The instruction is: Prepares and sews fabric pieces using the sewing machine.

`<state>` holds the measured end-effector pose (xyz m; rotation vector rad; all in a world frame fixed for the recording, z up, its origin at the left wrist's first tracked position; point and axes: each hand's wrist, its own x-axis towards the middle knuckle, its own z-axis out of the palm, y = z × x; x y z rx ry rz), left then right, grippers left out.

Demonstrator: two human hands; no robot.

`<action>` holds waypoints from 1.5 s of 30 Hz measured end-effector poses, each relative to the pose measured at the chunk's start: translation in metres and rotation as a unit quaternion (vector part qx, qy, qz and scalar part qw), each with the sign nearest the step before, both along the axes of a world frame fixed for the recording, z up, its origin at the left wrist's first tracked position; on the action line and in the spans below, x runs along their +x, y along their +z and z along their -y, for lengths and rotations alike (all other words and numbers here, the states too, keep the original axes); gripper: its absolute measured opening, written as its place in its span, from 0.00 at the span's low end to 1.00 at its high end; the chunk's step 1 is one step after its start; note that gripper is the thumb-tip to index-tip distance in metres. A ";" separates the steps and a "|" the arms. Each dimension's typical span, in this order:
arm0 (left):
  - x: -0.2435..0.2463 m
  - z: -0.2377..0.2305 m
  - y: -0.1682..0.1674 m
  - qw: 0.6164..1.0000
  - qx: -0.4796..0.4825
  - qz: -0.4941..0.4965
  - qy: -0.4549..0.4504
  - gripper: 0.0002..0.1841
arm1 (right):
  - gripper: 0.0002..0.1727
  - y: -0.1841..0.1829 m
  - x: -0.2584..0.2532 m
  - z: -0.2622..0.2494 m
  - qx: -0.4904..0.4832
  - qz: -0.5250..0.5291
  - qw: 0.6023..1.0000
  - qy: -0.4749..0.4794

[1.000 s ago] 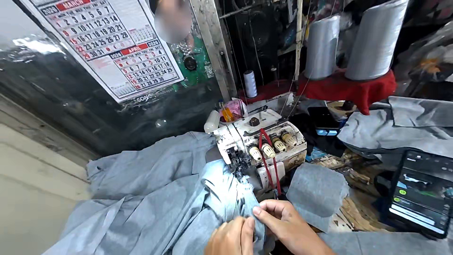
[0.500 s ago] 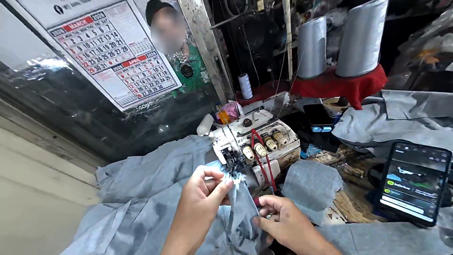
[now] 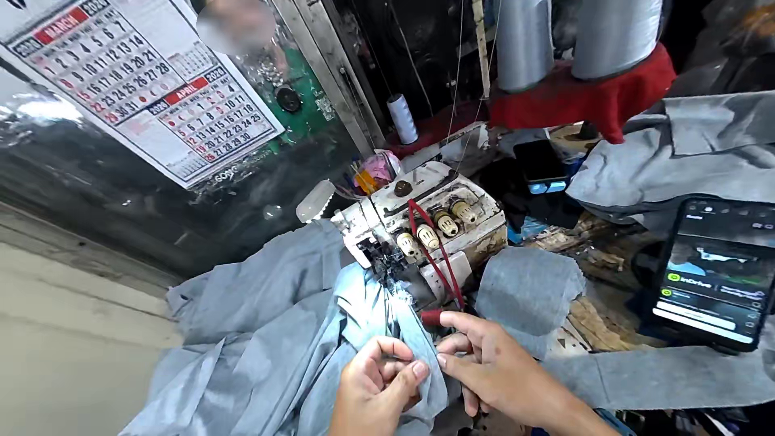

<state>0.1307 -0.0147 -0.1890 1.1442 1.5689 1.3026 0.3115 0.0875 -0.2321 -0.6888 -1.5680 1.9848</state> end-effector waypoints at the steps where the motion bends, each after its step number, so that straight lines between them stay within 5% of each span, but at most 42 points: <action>1: 0.001 -0.001 0.000 1.000 0.002 0.003 -0.002 0.14 | 0.32 0.000 0.001 0.000 -0.002 -0.003 1.000 0.000; 11: 0.027 -0.001 -0.038 0.989 0.085 -0.079 0.095 0.17 | 0.20 -0.002 -0.011 0.010 0.038 0.038 0.996 -0.070; 15: 0.007 0.008 -0.012 0.972 0.092 -0.216 0.002 0.12 | 0.14 -0.005 -0.015 0.005 0.101 0.098 0.986 -0.093; 19: -0.040 -0.023 -0.013 0.856 0.171 -0.480 0.084 0.14 | 0.16 -0.012 -0.007 -0.008 0.104 0.135 0.982 -0.084; 22: -0.076 -0.045 -0.017 0.799 0.154 -0.571 0.114 0.14 | 0.15 -0.013 -0.011 -0.003 0.118 0.113 0.984 -0.065; 34: -0.021 -0.046 -0.018 0.756 0.125 -0.638 0.075 0.18 | 0.12 -0.029 -0.020 0.002 0.133 0.010 0.987 -0.088; 40: -0.029 -0.035 0.018 0.804 0.143 -0.570 0.092 0.12 | 0.22 -0.023 -0.065 -0.023 0.105 0.000 0.982 -0.156; 45: -0.036 -0.020 0.016 0.831 0.137 -0.532 0.088 0.11 | 0.34 -0.019 -0.090 -0.032 0.046 0.048 0.979 -0.195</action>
